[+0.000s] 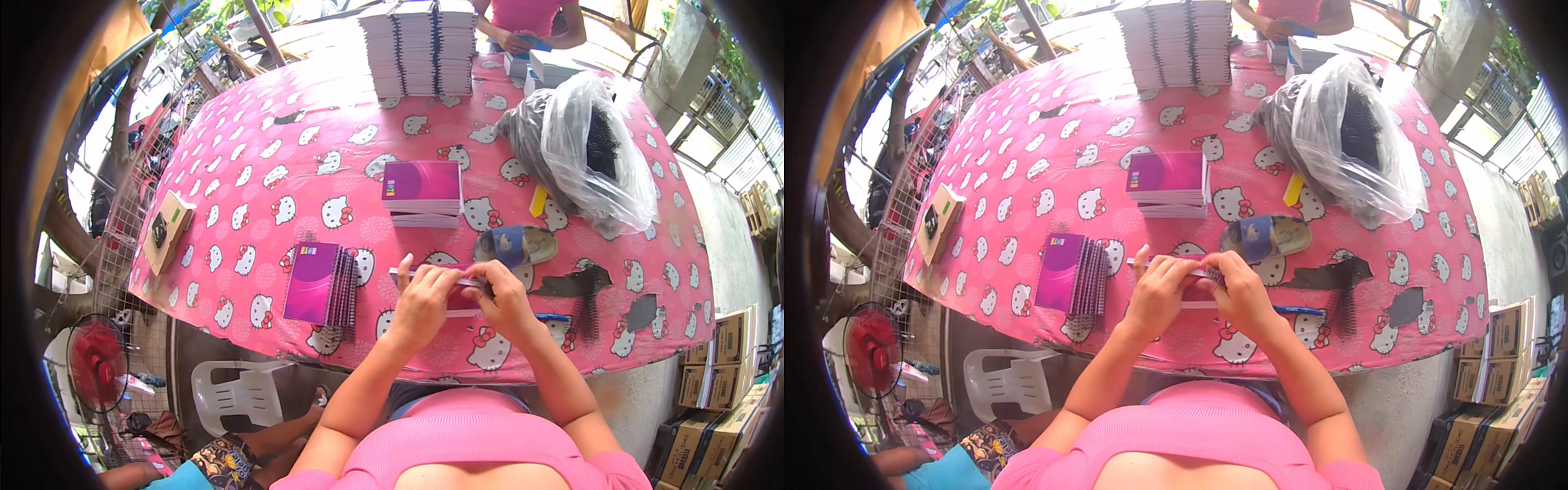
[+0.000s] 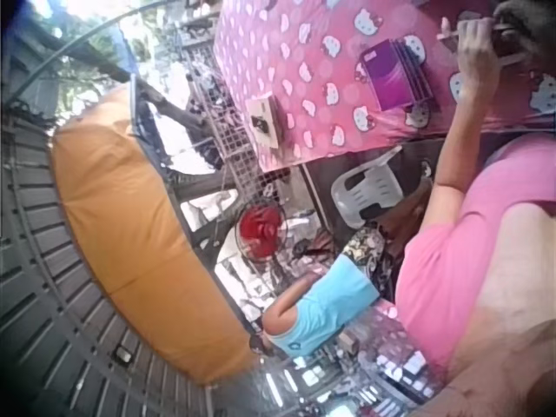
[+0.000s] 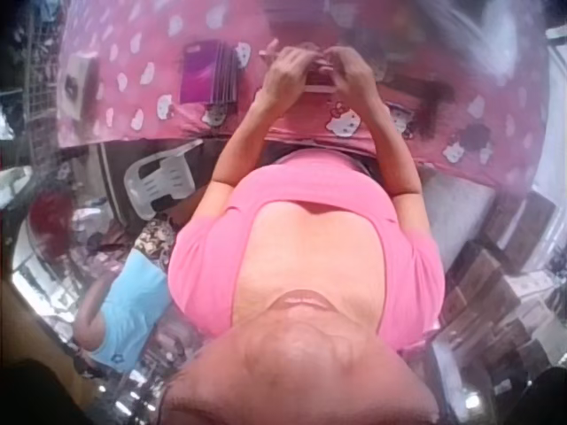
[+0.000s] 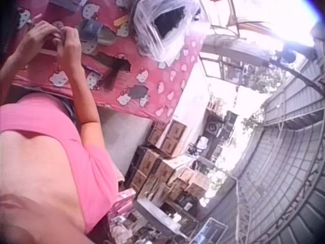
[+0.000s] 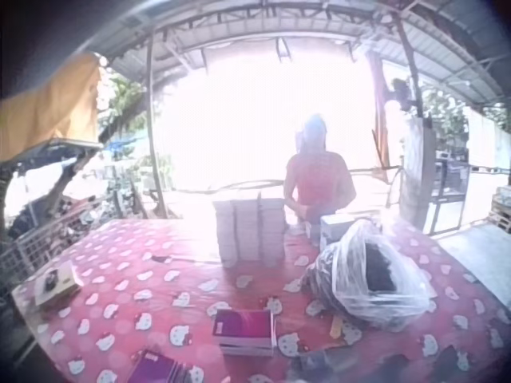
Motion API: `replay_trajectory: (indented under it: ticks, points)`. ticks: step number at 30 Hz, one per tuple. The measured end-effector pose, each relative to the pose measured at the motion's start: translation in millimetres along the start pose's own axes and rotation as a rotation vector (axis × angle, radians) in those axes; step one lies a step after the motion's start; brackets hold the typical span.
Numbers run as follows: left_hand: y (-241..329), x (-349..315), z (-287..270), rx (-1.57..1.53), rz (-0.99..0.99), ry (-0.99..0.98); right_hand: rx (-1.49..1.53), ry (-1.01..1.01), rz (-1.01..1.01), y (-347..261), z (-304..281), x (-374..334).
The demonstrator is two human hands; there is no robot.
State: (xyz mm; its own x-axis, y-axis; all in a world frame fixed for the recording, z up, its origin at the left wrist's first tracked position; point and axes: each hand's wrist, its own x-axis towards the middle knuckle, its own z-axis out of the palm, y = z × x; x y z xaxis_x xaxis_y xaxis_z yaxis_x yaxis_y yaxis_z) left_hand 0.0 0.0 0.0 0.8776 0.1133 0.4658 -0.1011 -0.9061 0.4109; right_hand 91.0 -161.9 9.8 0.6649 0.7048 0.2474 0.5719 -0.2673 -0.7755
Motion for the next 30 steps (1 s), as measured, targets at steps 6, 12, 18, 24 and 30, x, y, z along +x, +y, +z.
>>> replay_trajectory:
  ticks: [6,12,18,24,30]
  points:
    - [25.2,6.1,-0.5,-0.168,-0.135,0.024,0.168,0.007,0.202,3.9,-52.2,-6.9]
    - [18.9,4.6,3.5,-0.216,-0.148,0.105,0.264,-0.013,0.133,10.0,-48.7,6.1]
    - [35.6,10.0,-0.3,0.071,-0.171,0.266,0.271,-0.221,0.056,23.0,-49.2,10.9]
    - [28.5,2.3,9.8,-0.102,-0.249,0.239,0.113,-0.001,-0.013,6.0,-36.4,10.6]
    - [27.1,2.3,5.2,-0.105,-0.218,0.244,-0.095,0.034,-0.092,-3.7,-31.1,8.0]
